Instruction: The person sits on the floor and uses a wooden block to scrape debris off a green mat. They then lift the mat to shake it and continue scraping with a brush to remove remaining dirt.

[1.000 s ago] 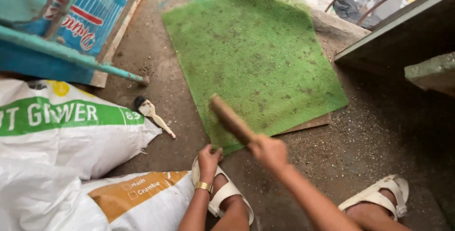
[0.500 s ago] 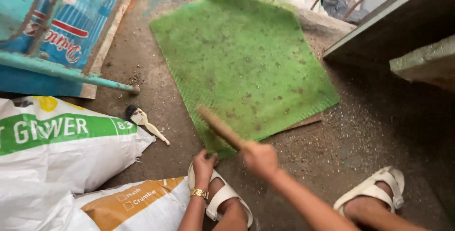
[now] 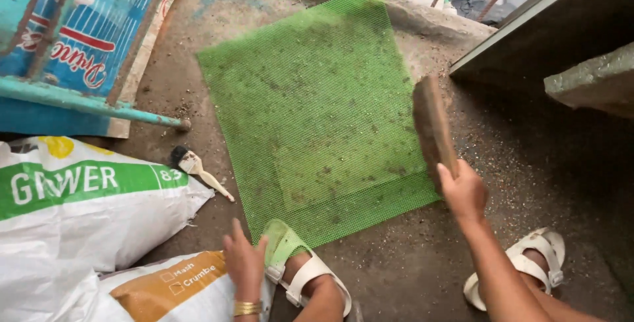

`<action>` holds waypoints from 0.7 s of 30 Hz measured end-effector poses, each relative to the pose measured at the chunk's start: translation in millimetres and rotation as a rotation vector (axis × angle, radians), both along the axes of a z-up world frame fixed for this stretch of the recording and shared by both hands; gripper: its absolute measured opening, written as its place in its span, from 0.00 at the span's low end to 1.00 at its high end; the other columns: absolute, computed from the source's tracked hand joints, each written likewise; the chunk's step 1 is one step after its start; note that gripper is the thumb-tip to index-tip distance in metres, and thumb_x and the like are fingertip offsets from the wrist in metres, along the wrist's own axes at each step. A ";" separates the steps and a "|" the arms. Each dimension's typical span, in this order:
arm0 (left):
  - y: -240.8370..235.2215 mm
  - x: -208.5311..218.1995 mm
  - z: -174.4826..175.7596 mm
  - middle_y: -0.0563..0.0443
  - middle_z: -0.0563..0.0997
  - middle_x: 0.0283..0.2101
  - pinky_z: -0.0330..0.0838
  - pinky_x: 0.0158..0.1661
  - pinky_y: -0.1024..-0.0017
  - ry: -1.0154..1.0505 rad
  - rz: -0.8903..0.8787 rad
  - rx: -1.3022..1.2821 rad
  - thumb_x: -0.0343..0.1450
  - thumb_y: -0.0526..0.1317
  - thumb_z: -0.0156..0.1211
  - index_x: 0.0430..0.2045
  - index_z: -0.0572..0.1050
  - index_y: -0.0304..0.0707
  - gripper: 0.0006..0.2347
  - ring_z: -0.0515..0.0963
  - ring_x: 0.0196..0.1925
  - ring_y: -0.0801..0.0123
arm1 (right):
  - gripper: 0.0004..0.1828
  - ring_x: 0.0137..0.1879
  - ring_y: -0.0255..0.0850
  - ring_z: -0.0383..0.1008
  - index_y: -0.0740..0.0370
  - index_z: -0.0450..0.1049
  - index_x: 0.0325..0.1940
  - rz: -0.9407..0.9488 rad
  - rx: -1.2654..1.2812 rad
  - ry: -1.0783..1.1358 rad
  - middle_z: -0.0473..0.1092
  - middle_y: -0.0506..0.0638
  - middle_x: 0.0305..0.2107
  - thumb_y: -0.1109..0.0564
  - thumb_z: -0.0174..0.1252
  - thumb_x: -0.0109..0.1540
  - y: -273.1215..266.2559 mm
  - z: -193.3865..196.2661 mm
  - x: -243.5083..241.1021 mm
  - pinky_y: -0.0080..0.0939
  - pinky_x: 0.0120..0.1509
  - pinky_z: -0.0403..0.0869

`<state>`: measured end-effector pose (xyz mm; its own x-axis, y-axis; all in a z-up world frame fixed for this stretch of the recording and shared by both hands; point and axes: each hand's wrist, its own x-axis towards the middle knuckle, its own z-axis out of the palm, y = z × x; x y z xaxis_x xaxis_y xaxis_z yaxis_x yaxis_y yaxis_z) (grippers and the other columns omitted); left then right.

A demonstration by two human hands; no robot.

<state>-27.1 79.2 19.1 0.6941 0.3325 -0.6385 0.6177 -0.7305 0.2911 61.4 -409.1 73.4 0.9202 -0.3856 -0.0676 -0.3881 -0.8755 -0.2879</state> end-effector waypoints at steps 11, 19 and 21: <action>-117.1 -13.9 -26.1 0.45 0.47 0.78 0.41 0.72 0.47 -0.569 -0.821 0.425 0.57 0.65 0.63 0.70 0.53 0.45 0.47 0.45 0.79 0.54 | 0.09 0.19 0.31 0.65 0.57 0.74 0.35 0.146 0.028 0.040 0.71 0.44 0.19 0.53 0.63 0.66 126.1 -15.1 -13.1 0.30 0.17 0.63; -112.5 -16.0 -17.5 0.48 0.47 0.77 0.42 0.70 0.41 -0.548 -0.823 0.409 0.53 0.65 0.69 0.70 0.53 0.47 0.51 0.47 0.78 0.56 | 0.11 0.28 0.53 0.74 0.44 0.73 0.42 0.427 0.003 0.111 0.74 0.49 0.28 0.42 0.53 0.61 139.9 -41.8 -39.2 0.54 0.29 0.69; -112.9 -12.0 -17.7 0.49 0.45 0.78 0.43 0.70 0.41 -0.527 -0.823 0.450 0.54 0.66 0.66 0.71 0.53 0.49 0.49 0.46 0.78 0.57 | 0.22 0.36 0.55 0.78 0.36 0.77 0.54 0.208 0.060 0.246 0.79 0.47 0.36 0.34 0.51 0.60 96.3 -32.2 -22.8 0.54 0.35 0.70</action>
<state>-39.1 -33.7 1.4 0.9640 -0.2328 -0.1287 -0.2375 -0.9711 -0.0225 38.6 -312.8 41.2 0.9321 -0.1793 -0.3147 -0.2666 -0.9278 -0.2611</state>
